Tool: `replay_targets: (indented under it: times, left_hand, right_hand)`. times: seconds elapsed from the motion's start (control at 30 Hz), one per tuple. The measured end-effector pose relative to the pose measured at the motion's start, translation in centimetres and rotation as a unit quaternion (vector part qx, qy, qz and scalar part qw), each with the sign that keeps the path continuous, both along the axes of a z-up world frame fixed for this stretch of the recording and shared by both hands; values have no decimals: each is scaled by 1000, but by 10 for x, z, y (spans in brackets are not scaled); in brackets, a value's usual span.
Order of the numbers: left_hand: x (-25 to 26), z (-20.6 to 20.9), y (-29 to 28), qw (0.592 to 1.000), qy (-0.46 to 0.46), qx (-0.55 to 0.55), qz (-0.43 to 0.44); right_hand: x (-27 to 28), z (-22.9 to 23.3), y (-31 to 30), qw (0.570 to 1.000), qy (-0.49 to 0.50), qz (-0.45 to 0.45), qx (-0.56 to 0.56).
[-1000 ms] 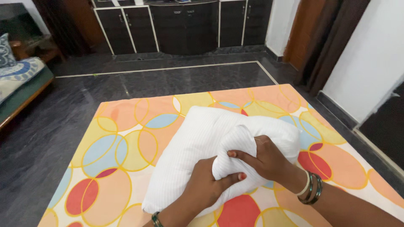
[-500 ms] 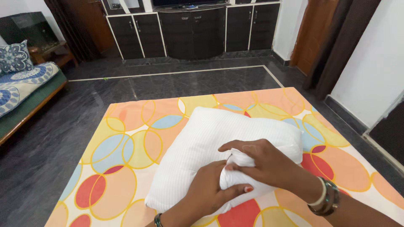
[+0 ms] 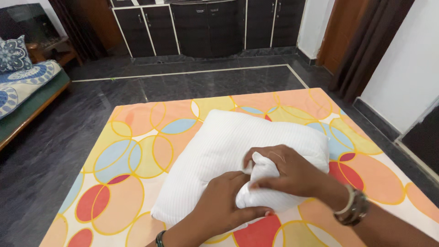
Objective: The person inserts a white pillow into a light blue pillowcase on a patterned bed. They adjust the pillow inside the case, smooth the fabric, and zip the closure. The person then removes the pillowcase from the pillow and places the pillowcase on a nearby chair. Finally, they smooth the bare white pillow on the bed.
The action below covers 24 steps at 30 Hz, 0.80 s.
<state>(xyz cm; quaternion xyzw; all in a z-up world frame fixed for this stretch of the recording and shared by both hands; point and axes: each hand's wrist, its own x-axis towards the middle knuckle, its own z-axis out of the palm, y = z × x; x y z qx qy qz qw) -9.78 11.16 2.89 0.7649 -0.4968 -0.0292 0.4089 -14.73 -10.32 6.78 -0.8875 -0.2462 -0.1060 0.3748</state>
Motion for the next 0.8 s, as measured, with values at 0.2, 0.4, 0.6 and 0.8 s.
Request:
replay_targets:
  times: [0.2,0.4,0.6,0.8]
  left_hand:
    - [1,11,-1,993,114,-12,-12]
    - [2,11,1,996,82,28,1]
    - [2,-7,2,994,-96,-52,-24]
    - [-3,-9,2,987,-158,-23,-22]
  right_hand:
    - [-17,38,-11,973,161,164,40]
    - [-3,5,-10,995,93,-21,22]
    - [9,-35,-5,992,52,-111,19]
    - [8,-44,-13,988,57,-127,60]
